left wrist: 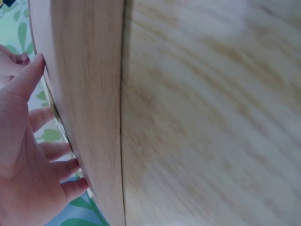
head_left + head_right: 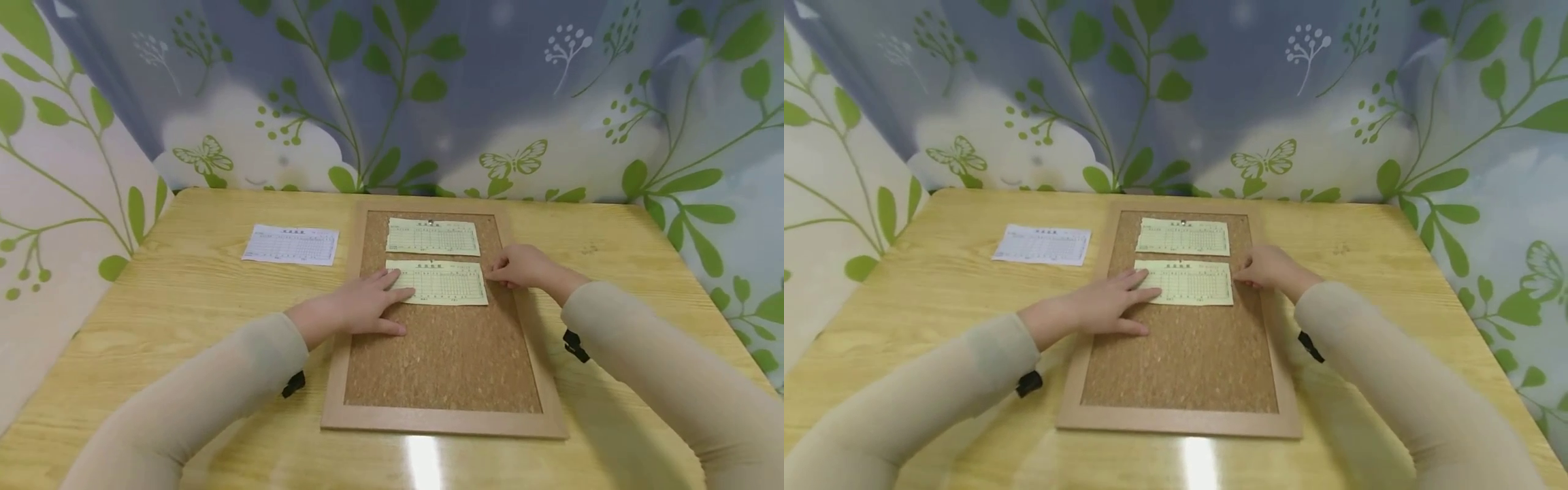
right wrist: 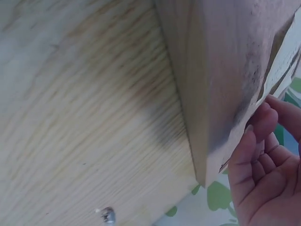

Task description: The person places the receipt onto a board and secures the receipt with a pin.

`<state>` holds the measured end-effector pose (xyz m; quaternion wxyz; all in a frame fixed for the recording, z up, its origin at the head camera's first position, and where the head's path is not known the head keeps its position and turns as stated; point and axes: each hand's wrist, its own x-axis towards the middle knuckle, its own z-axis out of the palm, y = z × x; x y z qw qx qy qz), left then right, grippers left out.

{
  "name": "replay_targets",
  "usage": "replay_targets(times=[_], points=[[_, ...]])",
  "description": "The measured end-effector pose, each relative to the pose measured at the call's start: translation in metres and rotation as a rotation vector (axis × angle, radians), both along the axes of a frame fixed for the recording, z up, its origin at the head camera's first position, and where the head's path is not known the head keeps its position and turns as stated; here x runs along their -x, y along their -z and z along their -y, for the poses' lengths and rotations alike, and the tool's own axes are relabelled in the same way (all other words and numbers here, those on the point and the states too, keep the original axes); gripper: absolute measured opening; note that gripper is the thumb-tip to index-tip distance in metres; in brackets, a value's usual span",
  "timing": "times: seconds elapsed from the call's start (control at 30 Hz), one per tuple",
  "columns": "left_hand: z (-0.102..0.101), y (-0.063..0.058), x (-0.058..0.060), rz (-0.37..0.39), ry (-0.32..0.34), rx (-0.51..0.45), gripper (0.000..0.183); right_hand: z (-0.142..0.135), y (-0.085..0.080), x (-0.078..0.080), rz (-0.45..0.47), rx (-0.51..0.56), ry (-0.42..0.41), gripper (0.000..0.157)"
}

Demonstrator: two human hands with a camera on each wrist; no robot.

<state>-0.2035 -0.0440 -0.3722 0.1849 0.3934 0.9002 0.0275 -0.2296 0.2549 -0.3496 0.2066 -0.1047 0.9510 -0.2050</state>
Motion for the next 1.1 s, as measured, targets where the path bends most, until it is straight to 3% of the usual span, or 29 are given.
replay_targets(times=[0.63, 1.1], points=[[0.003, 0.005, 0.003, -0.004, 0.009, -0.029, 0.076, -0.036, 0.001, -0.018, -0.035, 0.06, 0.044, 0.02], [-0.001, 0.001, 0.003, 0.052, -0.025, 0.011, 0.085, -0.073, 0.001, -0.034, -0.031, 0.095, 0.07, 0.028]])
